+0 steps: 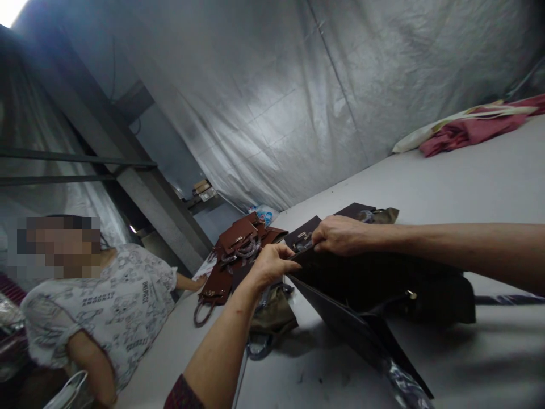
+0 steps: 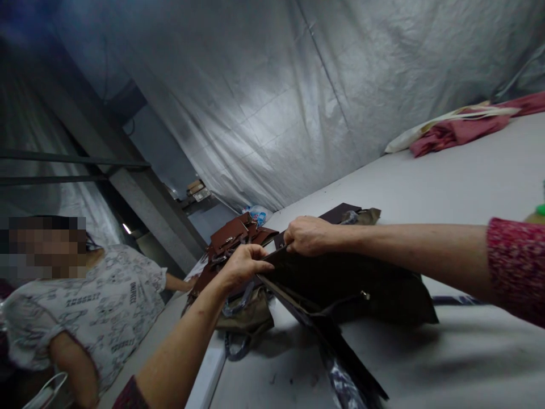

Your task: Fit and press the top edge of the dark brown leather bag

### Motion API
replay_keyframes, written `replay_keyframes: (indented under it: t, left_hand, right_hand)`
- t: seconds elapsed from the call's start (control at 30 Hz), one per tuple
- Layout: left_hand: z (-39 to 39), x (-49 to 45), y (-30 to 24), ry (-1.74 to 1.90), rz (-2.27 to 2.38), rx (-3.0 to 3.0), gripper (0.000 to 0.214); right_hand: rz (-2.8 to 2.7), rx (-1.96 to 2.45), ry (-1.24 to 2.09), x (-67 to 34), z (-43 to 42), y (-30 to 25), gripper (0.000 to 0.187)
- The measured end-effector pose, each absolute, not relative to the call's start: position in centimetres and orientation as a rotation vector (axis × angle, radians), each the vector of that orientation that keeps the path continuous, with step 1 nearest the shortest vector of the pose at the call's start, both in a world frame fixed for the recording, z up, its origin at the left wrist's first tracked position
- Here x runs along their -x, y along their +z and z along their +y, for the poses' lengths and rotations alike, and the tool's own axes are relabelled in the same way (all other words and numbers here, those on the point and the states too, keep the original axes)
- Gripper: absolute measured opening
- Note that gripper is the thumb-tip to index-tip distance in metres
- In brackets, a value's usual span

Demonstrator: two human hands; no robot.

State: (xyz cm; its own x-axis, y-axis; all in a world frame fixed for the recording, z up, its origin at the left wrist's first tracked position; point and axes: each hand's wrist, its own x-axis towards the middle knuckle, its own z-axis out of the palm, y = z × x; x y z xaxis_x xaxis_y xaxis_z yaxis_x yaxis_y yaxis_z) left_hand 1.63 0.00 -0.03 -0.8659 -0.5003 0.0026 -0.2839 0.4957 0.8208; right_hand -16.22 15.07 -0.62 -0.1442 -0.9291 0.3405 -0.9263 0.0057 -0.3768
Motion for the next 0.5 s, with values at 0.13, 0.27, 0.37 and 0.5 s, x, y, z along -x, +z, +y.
replay_keyframes:
  t: [0.13,0.27,0.37,0.5]
  left_hand:
    - [0.3,-1.4,-0.1,-1.082,-2.559,-0.663,0.022]
    - [0.8,-1.5,0.2,-0.721,-2.660,-0.563,0.014]
    - [1.1,-1.7,0.4,-0.585,-2.664,-0.529,0.015]
    - [1.2,-1.5,0.5,-0.509,-2.704,-0.443,0.016]
  right_hand:
    - [2.302,2.041,-0.740,15.7,15.1,-0.5,0.021]
    - [2.354,2.037,-0.685,15.2,15.3,-0.4,0.020]
    - [2.315,2.063,-0.658,15.3,15.6,-0.2,0.022]
    - [2.121,2.164,-0.651,15.4,15.7,0.0,0.031]
